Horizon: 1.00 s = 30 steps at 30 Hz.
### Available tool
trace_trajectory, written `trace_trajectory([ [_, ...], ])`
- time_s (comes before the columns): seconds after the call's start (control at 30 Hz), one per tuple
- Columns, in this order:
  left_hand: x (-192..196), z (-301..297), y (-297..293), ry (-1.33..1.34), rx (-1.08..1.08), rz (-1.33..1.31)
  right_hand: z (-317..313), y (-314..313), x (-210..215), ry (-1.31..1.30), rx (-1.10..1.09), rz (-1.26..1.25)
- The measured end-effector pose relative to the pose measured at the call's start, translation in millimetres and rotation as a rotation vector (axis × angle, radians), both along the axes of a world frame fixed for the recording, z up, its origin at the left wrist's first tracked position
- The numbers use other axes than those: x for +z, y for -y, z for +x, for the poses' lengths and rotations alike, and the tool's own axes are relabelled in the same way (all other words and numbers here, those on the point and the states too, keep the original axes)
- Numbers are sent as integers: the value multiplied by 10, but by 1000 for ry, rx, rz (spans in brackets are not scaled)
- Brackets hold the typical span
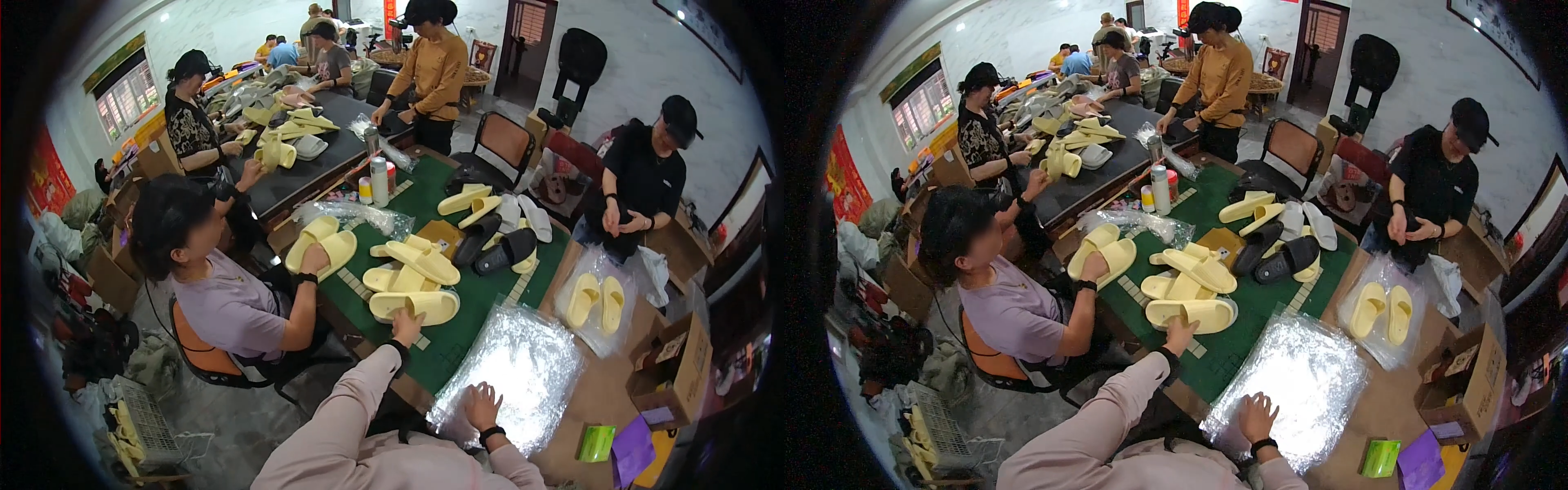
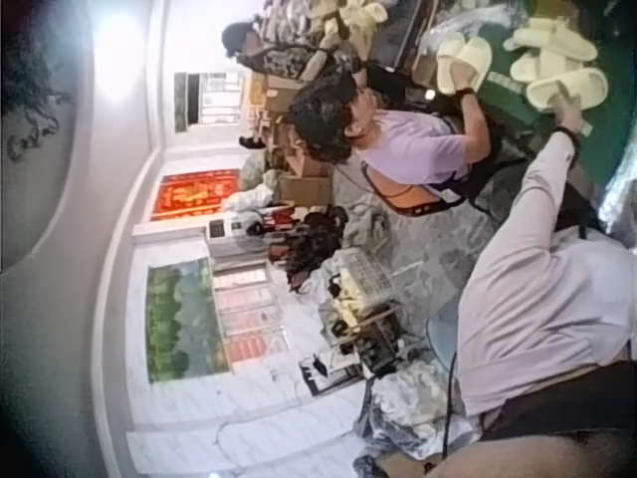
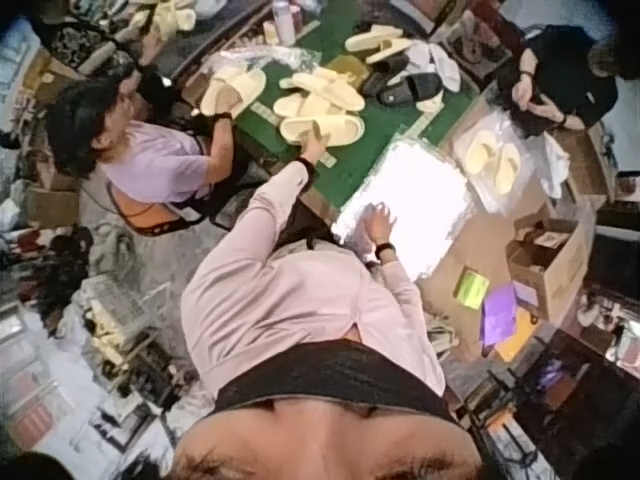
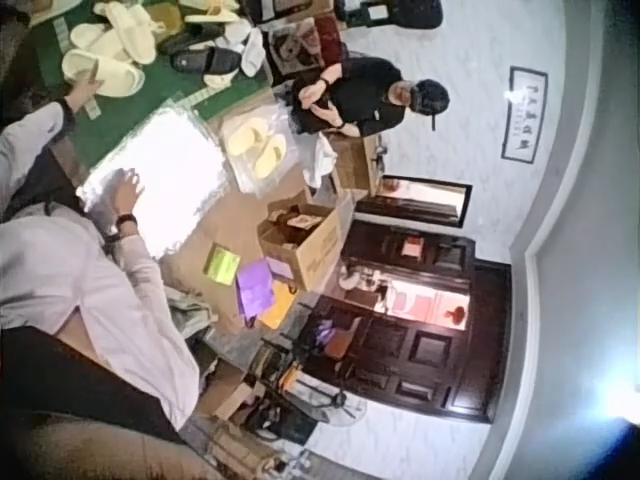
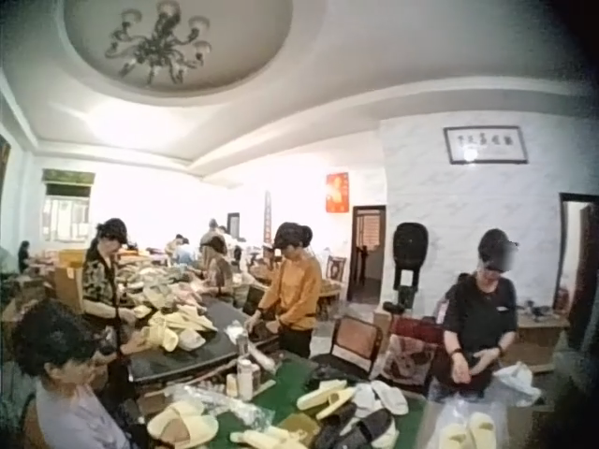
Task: Packing yellow and black slides/sandals into plastic bags and placing them into larger bags for shipping.
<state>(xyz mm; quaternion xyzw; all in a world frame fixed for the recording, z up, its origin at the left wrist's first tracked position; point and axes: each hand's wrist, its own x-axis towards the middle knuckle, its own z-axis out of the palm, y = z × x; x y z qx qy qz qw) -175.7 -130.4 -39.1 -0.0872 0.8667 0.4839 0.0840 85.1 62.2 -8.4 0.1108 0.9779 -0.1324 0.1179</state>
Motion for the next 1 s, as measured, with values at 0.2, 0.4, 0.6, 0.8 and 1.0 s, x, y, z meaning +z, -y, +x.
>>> trace_trajectory([
  [0.2,498,135,-302,-46,-198,137,131,155,-40,-148,-247,14],
  [0.4,1252,611,-546,37,-389,891,211,-36,-327,-174,-215,-162],
  [0.6,1907,1116,-656,302,-488,1189,193,-214,-495,-88,-197,-313],
  [0.8,2286,1653,-950,517,-581,1370,159,-314,-642,-408,-189,-566],
  [1.0,1296,1860,-1499,919,-389,1507,427,-531,-598,-124,-97,-687],
])
